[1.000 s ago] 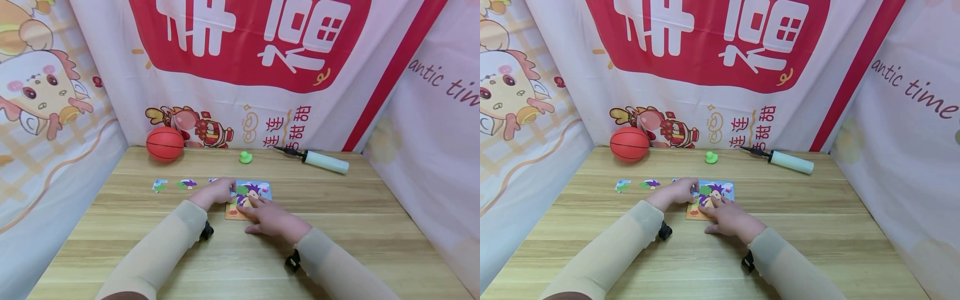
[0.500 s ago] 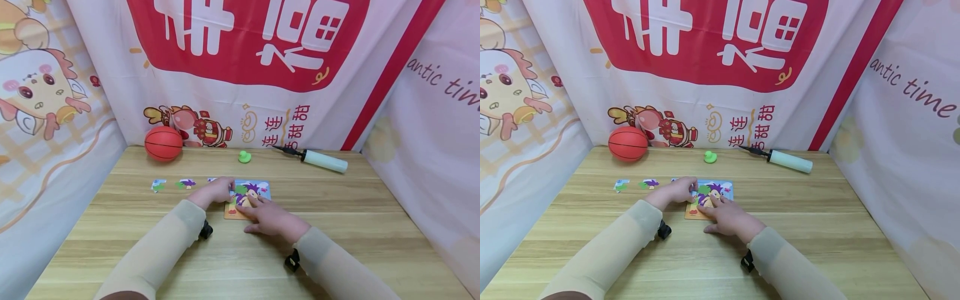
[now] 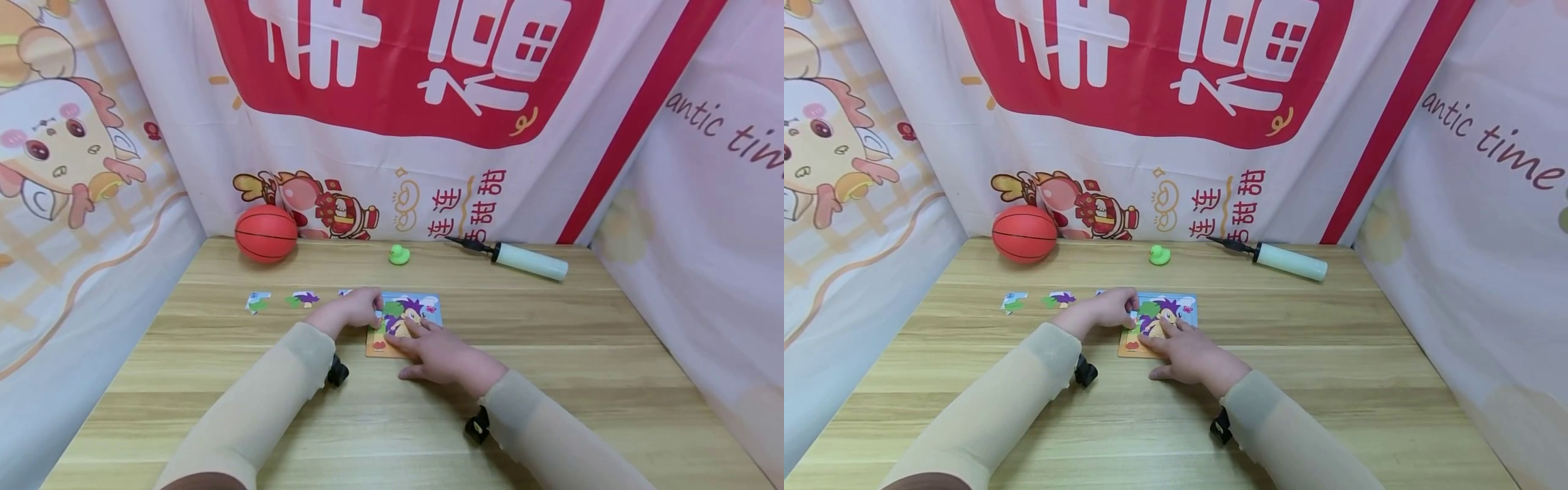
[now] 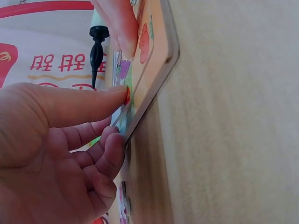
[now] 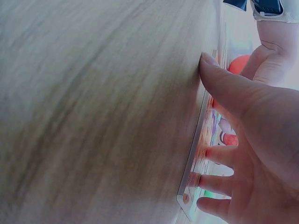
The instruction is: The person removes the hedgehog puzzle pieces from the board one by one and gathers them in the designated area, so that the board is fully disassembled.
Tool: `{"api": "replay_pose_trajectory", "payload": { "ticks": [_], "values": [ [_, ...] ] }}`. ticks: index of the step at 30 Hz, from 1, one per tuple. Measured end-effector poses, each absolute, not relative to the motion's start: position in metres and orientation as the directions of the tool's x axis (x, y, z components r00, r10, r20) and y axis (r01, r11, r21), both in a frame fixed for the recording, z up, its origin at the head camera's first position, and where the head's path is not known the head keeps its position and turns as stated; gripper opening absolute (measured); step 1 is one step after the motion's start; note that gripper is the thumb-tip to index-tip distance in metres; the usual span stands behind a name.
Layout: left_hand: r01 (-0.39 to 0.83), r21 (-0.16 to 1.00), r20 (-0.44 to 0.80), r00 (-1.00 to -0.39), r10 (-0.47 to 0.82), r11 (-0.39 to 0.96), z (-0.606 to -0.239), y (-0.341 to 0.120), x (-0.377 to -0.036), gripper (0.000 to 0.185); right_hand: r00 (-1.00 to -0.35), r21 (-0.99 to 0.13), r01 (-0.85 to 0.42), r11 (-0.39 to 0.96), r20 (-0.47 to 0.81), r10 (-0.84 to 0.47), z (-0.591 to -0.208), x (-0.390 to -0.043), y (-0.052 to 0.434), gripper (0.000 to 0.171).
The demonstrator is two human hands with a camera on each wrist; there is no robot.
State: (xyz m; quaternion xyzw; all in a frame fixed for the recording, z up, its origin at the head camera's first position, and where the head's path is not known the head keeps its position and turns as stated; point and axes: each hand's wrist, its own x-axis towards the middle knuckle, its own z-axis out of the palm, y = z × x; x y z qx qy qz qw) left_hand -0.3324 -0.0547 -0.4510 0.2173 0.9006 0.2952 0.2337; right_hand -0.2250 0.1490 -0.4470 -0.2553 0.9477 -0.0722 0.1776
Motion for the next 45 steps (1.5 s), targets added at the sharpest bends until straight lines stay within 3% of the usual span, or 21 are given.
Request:
{"api": "replay_pose_trajectory", "payload": {
  "ticks": [8,18,34,45],
  "values": [
    [0.302,0.585,-0.295,-0.785,0.545,0.753,-0.452,-0.052,-0.335,0.038,-0.811,-0.215,-0.456,0.864,-0.300,-0.503,-0.447,-0.225,0.149,0.068],
    [0.266,0.601,-0.314,-0.789,0.529,0.754,-0.448,-0.052,-0.330,0.041,-0.806,-0.224,-0.468,0.855,-0.287,-0.517,-0.446,-0.223,0.148,0.067],
    [0.289,0.620,-0.298,-0.774,0.559,0.730,-0.452,-0.050,-0.334,0.030,-0.804,-0.238,-0.465,0.853,-0.289,-0.519,-0.447,-0.223,0.149,0.066],
    [0.231,0.637,-0.297,-0.807,0.510,0.736,-0.451,-0.040,-0.334,0.017,-0.802,-0.242,-0.478,0.844,-0.272,-0.532,-0.448,-0.224,0.151,0.066]
  ]
}}
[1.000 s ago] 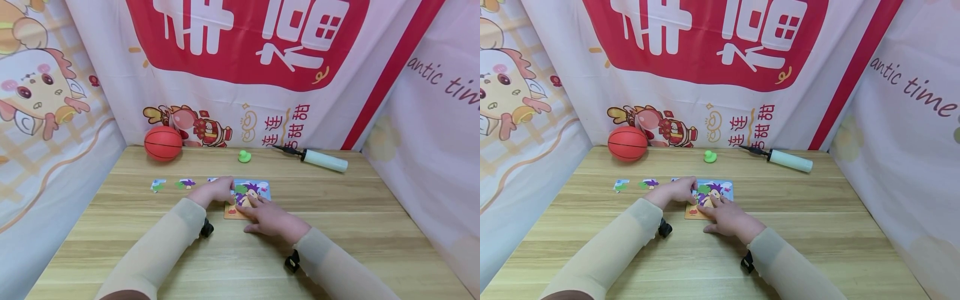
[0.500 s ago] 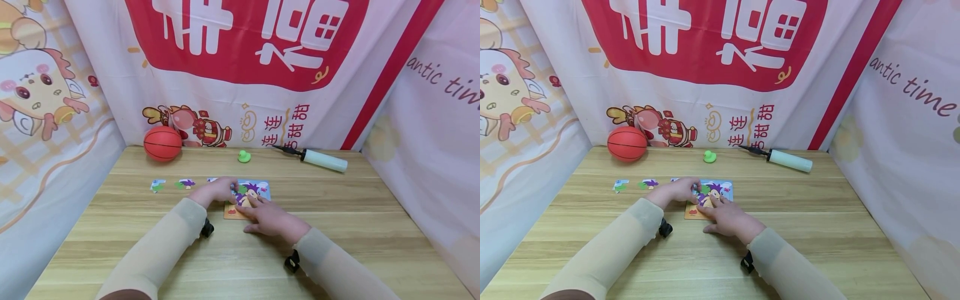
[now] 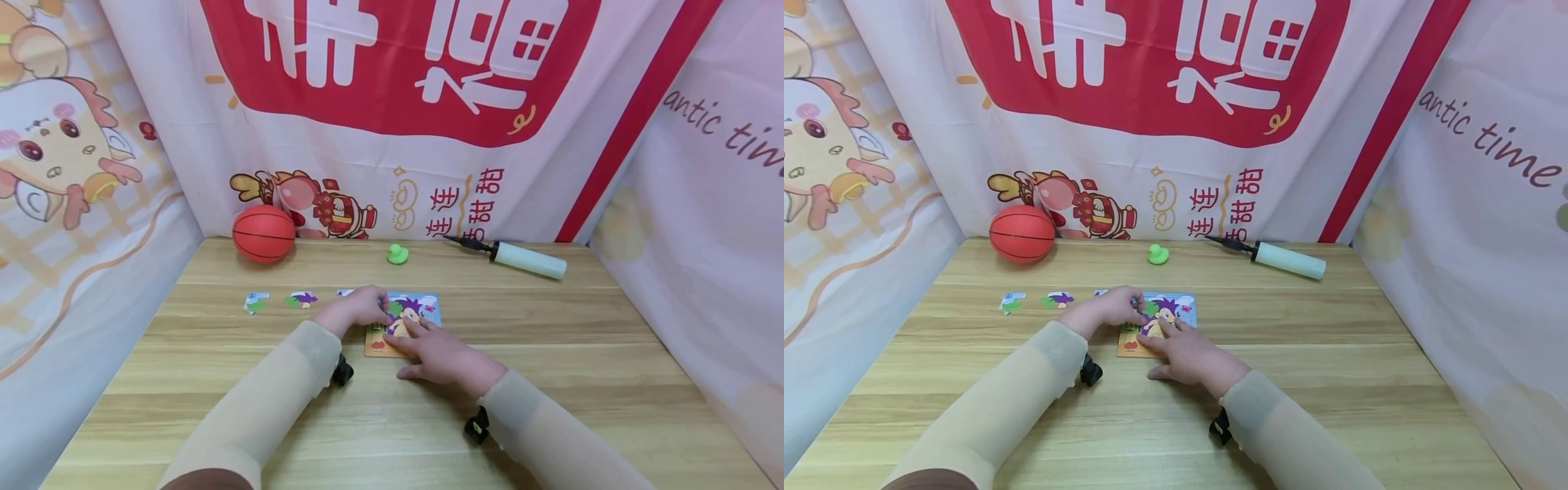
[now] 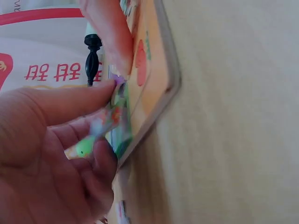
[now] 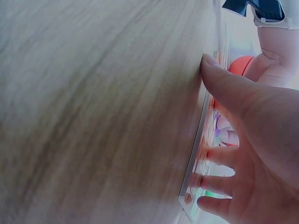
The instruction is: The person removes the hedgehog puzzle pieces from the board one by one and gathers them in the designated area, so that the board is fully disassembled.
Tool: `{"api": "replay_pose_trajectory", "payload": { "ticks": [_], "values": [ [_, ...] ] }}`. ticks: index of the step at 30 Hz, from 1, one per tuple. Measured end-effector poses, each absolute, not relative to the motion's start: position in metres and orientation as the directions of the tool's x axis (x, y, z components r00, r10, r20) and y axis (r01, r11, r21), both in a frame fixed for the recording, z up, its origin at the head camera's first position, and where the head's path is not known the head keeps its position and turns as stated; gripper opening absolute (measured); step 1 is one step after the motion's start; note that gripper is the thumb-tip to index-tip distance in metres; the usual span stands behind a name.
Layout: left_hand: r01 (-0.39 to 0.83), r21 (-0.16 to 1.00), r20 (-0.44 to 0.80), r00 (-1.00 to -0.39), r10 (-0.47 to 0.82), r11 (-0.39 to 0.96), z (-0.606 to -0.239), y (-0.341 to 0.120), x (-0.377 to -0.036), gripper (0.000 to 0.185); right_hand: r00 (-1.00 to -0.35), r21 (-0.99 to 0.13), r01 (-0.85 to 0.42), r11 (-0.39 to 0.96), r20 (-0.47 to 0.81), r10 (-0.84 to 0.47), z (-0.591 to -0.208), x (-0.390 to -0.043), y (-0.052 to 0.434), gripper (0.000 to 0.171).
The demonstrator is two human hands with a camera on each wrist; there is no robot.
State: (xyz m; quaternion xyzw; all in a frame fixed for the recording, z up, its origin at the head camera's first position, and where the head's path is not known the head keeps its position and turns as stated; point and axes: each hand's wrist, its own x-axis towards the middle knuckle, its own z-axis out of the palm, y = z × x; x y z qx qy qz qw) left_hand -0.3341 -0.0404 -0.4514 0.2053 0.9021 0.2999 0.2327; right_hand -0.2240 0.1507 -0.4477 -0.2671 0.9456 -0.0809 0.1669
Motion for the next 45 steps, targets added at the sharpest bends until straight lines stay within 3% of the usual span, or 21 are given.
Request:
{"api": "replay_pose_trajectory", "payload": {
  "ticks": [10,19,26,35,45],
  "values": [
    [0.211,0.673,-0.272,-0.821,0.502,0.709,-0.451,-0.047,-0.336,0.004,-0.805,-0.253,-0.457,0.853,-0.291,-0.518,-0.448,-0.225,0.149,0.066],
    [0.132,0.760,-0.247,-0.848,0.470,0.637,-0.441,-0.056,-0.335,0.005,-0.806,-0.238,-0.465,0.853,-0.286,-0.519,-0.450,-0.225,0.149,0.067],
    [0.144,0.768,-0.211,-0.864,0.458,0.624,-0.435,-0.077,-0.340,0.004,-0.812,-0.243,-0.445,0.862,-0.296,-0.503,-0.448,-0.223,0.148,0.066],
    [0.170,0.738,-0.197,-0.871,0.450,0.653,-0.424,-0.136,-0.342,0.005,-0.814,-0.242,-0.449,0.860,-0.285,-0.506,-0.449,-0.222,0.147,0.067],
    [0.123,0.719,-0.293,-0.839,0.458,0.685,-0.422,-0.223,-0.334,0.004,-0.814,-0.237,-0.448,0.862,-0.291,-0.503,-0.448,-0.222,0.146,0.068]
  ]
}}
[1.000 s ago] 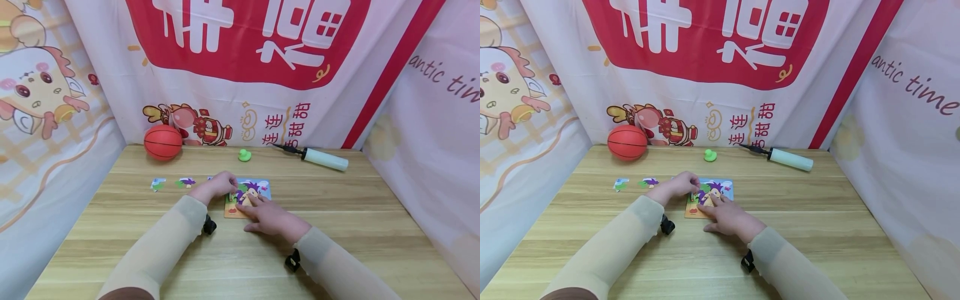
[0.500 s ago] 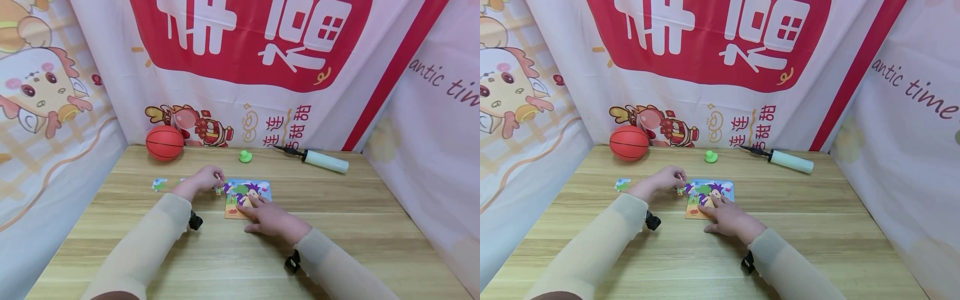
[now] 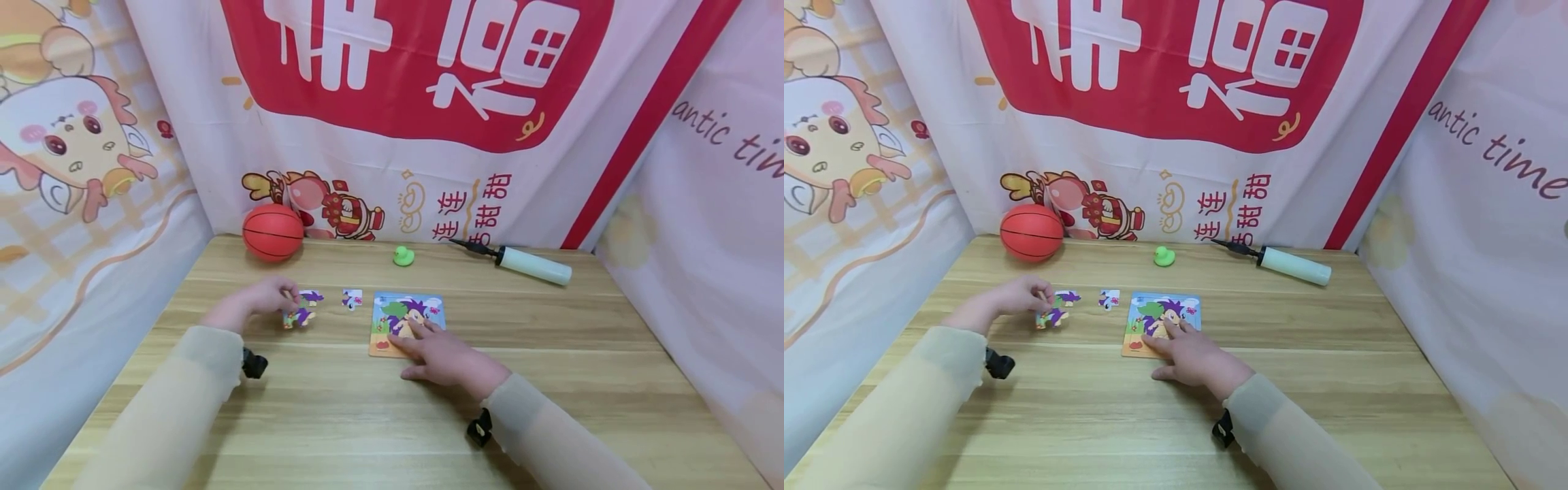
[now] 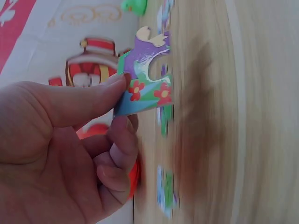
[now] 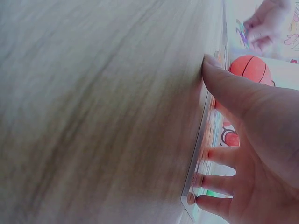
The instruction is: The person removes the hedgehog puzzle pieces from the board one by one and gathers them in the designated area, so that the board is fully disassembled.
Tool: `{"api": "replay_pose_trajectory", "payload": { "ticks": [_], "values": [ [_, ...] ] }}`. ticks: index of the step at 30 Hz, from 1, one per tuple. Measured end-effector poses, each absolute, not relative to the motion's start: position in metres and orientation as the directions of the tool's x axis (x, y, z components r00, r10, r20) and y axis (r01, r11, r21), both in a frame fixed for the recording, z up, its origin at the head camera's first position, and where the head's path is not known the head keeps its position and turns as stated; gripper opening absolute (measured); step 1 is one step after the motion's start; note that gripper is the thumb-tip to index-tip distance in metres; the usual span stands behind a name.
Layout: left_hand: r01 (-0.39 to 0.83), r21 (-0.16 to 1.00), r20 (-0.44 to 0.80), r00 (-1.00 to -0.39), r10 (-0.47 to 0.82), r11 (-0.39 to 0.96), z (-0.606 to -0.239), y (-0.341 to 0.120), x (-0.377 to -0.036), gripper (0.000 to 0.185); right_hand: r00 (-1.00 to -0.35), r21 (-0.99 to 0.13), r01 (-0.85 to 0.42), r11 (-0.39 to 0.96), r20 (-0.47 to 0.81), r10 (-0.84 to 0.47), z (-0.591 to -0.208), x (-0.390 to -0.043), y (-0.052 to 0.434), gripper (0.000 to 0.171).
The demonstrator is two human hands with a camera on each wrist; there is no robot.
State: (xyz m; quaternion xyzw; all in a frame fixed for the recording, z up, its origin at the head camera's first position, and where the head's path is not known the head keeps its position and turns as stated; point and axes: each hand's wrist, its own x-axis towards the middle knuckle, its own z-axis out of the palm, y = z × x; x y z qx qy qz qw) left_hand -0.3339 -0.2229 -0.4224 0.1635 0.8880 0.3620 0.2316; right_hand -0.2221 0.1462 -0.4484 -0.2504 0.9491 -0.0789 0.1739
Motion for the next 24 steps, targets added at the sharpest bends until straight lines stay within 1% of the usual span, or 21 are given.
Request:
{"api": "replay_pose_trajectory", "payload": {
  "ticks": [6,12,24],
  "values": [
    [0.112,0.659,-0.357,-0.824,0.440,0.744,-0.426,-0.268,-0.324,0.006,-0.814,-0.239,-0.448,0.861,-0.288,-0.504,-0.449,-0.222,0.146,0.067],
    [0.084,0.626,-0.428,-0.794,0.432,0.775,-0.424,-0.287,-0.315,0.004,-0.817,-0.228,-0.454,0.861,-0.280,-0.504,-0.451,-0.222,0.147,0.068],
    [0.054,0.629,-0.393,-0.838,0.378,0.775,-0.433,-0.293,-0.316,0.004,-0.819,-0.238,-0.441,0.865,-0.287,-0.497,-0.451,-0.222,0.147,0.066]
  ]
}}
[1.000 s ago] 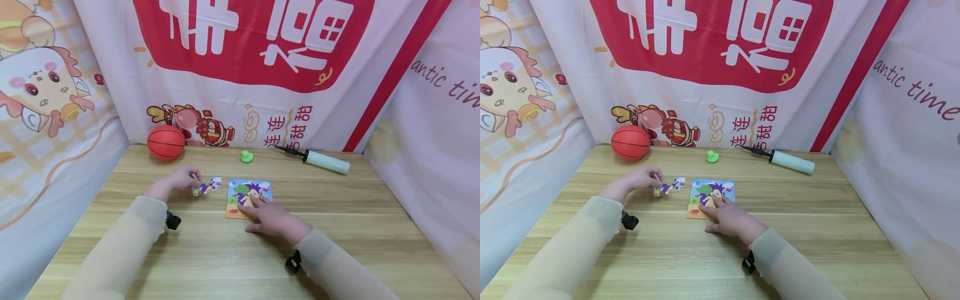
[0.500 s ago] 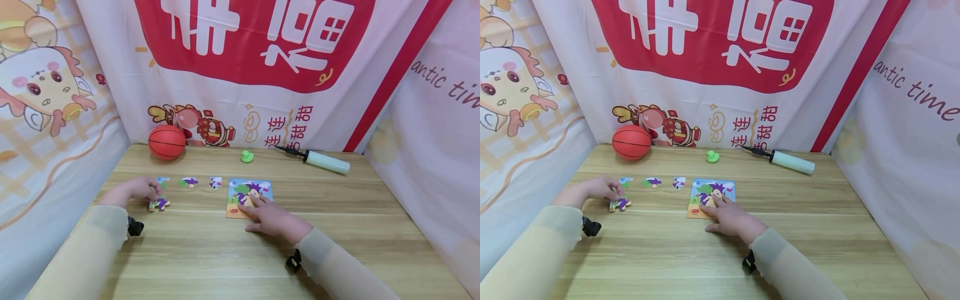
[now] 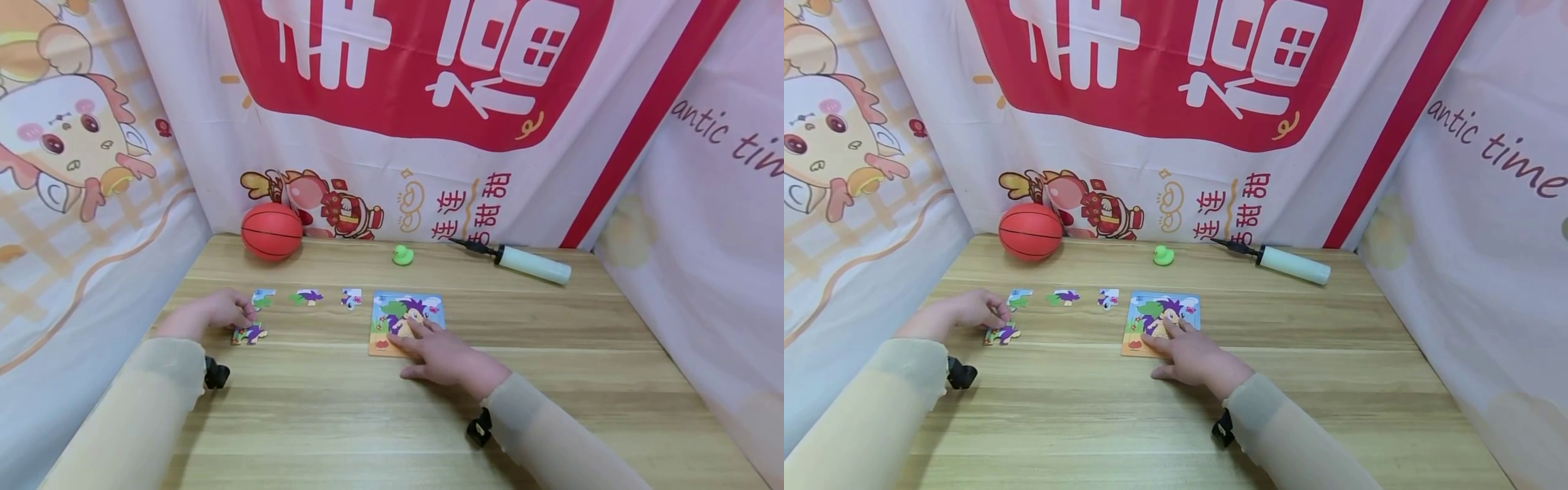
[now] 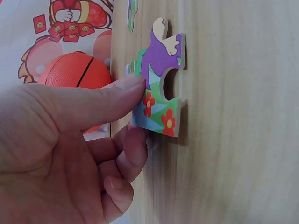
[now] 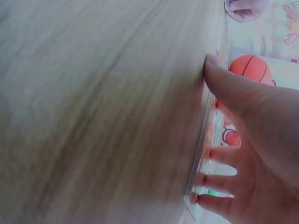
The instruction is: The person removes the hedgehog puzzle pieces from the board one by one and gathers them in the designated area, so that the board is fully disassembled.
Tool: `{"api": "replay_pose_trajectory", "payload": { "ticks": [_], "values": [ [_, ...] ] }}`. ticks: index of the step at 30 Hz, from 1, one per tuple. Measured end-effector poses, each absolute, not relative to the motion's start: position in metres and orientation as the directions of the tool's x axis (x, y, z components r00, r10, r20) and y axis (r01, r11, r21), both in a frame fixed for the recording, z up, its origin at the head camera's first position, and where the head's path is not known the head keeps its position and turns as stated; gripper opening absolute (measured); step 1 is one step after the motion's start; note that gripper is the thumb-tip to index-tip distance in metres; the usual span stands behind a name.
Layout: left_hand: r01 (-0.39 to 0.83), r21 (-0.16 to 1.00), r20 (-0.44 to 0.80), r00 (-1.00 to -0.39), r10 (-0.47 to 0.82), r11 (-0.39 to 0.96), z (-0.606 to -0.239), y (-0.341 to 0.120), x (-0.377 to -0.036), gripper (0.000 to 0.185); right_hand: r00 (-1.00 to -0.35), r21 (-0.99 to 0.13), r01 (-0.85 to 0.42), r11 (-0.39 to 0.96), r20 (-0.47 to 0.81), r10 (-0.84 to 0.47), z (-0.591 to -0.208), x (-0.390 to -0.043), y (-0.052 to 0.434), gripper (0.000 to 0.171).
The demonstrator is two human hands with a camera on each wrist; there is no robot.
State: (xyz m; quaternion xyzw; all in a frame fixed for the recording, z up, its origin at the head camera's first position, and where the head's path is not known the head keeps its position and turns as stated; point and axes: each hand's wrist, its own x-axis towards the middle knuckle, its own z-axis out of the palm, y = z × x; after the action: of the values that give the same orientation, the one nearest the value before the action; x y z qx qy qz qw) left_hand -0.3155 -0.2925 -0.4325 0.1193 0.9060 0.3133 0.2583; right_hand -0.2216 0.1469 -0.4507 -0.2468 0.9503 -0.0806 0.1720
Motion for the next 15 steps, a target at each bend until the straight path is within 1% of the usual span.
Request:
{"api": "replay_pose_trajectory", "payload": {
  "ticks": [11,15],
  "values": [
    [0.028,0.610,-0.392,-0.858,0.332,0.792,-0.4312,-0.2906,-0.3151,0.006,-0.821,-0.243,-0.428,0.870,-0.299,-0.487,-0.4498,-0.2211,0.1467,0.066],
    [0.052,0.596,-0.364,-0.872,0.327,0.802,-0.4254,-0.2841,-0.3154,0.008,-0.819,-0.243,-0.434,0.867,-0.296,-0.493,-0.4499,-0.2217,0.1475,0.066]
  ]
}}
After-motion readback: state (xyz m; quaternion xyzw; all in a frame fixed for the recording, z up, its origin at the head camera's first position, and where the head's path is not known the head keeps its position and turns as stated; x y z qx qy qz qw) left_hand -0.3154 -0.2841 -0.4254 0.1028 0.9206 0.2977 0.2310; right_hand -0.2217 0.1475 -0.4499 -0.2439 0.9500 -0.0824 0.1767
